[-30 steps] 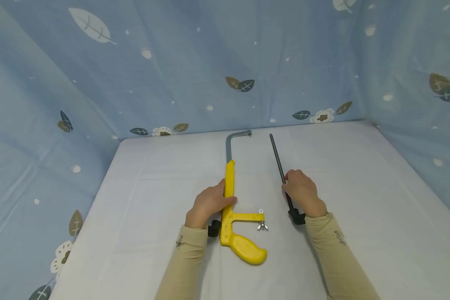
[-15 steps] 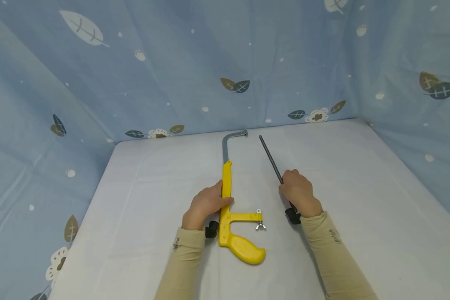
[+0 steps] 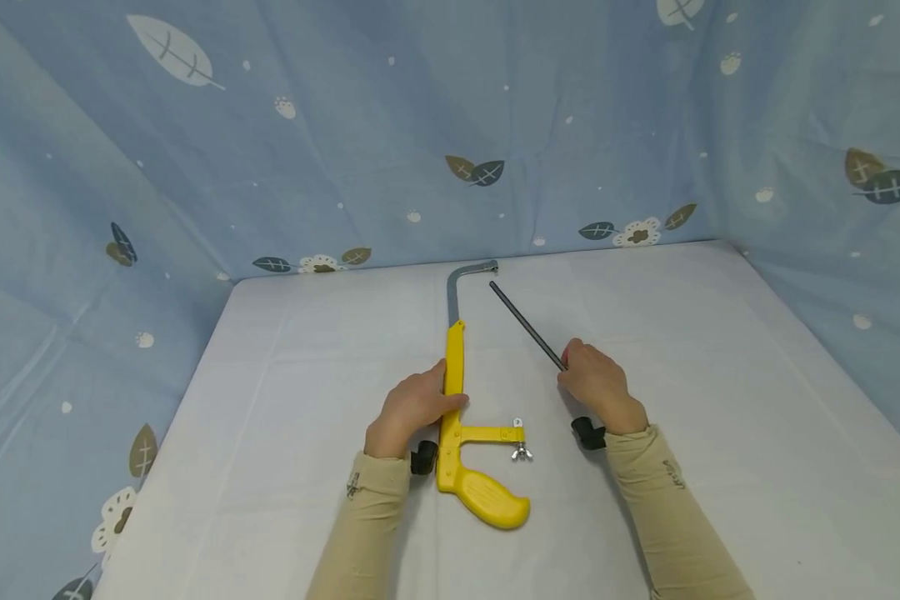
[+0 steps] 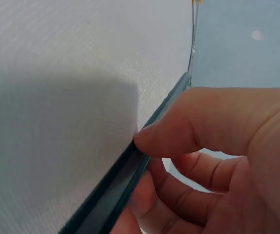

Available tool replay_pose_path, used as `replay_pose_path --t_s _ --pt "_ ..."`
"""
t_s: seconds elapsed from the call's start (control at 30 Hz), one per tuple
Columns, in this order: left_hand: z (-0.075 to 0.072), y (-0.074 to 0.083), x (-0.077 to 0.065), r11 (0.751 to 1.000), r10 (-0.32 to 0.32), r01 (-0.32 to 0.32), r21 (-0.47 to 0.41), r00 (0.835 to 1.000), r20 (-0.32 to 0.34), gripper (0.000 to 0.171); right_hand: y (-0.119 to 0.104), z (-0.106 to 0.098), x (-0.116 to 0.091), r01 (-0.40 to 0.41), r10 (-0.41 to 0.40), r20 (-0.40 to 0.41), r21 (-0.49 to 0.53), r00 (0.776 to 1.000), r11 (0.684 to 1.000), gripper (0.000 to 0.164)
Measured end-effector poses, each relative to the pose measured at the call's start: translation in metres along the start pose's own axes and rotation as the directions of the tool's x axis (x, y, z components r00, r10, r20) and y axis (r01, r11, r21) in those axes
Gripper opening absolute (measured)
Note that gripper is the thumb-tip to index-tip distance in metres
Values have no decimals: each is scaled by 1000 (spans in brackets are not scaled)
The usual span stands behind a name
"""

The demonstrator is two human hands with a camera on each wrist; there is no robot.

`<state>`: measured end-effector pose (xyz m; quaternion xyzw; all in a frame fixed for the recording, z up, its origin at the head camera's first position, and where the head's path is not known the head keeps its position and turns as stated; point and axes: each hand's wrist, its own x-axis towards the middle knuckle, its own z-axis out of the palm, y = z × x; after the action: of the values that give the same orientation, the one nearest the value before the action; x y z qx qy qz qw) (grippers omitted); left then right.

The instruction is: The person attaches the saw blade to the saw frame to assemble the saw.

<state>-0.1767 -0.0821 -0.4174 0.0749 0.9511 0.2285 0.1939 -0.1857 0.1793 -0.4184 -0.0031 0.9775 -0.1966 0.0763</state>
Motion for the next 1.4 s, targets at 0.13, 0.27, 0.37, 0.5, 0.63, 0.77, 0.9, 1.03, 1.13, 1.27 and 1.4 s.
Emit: replay_pose_path --t_s 0.13,0.27,0.37,0.5,0.63,0.77,0.9,1.03,1.13,1.27,1.4 --pt "0 1 -1 1000 0 0 -8 1000 11 77 1 -1 0 5 -5 20 10 1000 1000 22" --pt "-1 3 -2 1000 2 -2 -10 1000 21 77 3 -4 -1 13 -13 49 7 999 1000 23" --pt "-2 4 -3 1000 0 0 3 1000 24 79 4 -7 -1 30 -32 65 30 997 999 23" --pt "-2 6 -2 999 -11 11 30 1000 20 80 3 -11 -1 65 -72 68 99 995 993 23" --pt "-2 6 -1 998 -21 20 52 1000 12 80 0 -12 2 82 -96 57 212 994 974 27" --pt "-1 6 -1 998 -27 26 64 999 18 79 -3 -9 4 68 -97 55 389 994 919 29" --pt "-1 7 -3 996 -38 36 75 999 24 78 -7 -3 5 46 -91 54 559 994 828 29" --pt "-1 8 -5 995 -45 44 87 999 17 77 -11 1 6 21 -75 52 673 996 739 32" --pt "-1 8 -6 995 -42 40 91 999 14 77 -14 5 8 10 -72 53 736 996 677 35" --pt "1 8 -5 994 -35 33 99 999 11 77 -14 10 10 -16 -75 77 795 994 606 40" --pt "1 8 -4 994 -37 36 101 999 9 77 -15 13 11 -29 -79 92 816 993 577 41"
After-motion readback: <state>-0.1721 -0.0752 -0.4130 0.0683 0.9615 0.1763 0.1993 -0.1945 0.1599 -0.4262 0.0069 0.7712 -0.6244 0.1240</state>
